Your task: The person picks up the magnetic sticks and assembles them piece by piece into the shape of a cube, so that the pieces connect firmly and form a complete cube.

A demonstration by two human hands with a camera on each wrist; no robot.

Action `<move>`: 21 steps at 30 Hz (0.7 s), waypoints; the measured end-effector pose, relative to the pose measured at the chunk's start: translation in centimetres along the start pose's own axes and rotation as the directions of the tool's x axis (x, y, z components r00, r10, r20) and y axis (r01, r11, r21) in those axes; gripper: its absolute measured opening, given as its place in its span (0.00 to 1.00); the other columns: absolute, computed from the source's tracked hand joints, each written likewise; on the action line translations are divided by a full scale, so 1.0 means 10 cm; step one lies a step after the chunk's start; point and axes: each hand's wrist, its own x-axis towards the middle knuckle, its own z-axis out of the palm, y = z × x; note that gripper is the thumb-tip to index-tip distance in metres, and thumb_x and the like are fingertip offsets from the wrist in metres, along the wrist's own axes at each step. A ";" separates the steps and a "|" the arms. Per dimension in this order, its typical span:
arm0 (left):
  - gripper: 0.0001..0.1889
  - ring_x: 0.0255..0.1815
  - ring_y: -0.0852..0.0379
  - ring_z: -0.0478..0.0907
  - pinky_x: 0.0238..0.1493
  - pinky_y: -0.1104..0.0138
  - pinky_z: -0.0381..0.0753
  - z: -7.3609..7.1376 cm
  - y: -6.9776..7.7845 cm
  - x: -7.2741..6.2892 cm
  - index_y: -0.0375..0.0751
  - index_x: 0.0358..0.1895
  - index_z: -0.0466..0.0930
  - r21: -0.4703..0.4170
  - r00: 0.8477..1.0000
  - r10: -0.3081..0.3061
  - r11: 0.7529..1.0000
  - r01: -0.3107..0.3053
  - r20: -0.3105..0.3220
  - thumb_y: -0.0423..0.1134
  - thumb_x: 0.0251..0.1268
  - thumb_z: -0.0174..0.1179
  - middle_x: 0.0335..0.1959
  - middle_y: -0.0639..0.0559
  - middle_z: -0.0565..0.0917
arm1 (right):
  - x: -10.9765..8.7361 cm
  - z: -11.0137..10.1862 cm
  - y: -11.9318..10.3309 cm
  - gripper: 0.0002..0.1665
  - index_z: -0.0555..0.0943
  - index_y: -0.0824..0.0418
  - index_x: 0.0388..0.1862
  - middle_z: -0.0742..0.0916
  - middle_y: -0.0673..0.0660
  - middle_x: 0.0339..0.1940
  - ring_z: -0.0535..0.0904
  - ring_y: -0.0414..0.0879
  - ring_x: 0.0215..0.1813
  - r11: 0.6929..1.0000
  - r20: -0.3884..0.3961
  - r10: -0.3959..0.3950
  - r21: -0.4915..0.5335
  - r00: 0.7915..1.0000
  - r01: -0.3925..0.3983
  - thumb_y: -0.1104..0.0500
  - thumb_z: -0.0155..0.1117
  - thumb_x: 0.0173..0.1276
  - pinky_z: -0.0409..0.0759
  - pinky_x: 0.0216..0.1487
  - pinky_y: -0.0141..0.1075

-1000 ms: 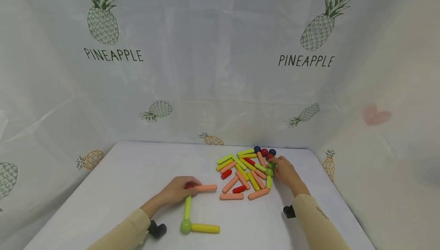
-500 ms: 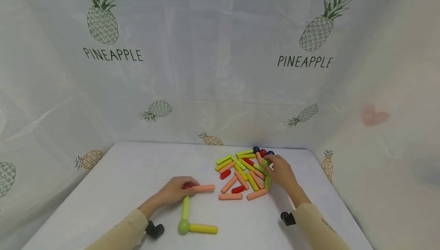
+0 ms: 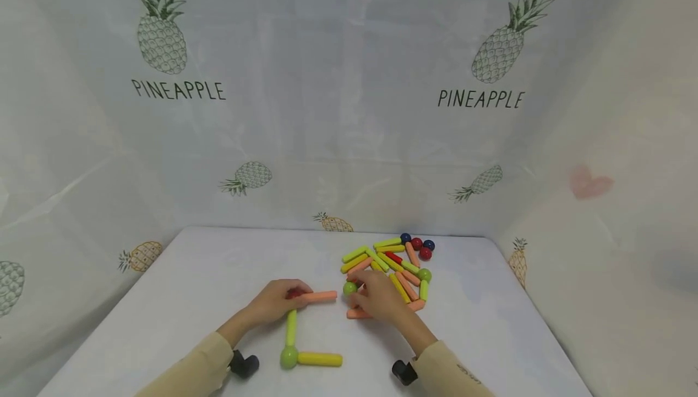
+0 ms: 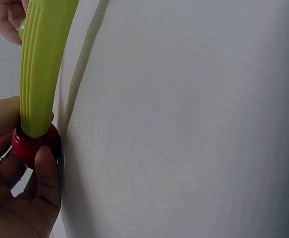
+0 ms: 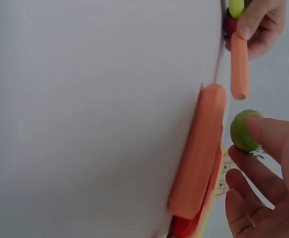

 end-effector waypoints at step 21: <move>0.14 0.45 0.55 0.71 0.48 0.57 0.73 -0.05 0.00 0.05 0.52 0.51 0.83 0.143 0.996 0.042 0.989 -0.031 -0.080 0.45 0.64 0.66 0.43 0.59 0.82 | 0.10 0.26 -0.06 0.15 0.83 0.50 0.48 0.85 0.46 0.37 0.76 0.47 0.41 0.994 0.020 0.058 -0.092 0.998 -0.055 0.51 0.71 0.63 0.75 0.41 0.38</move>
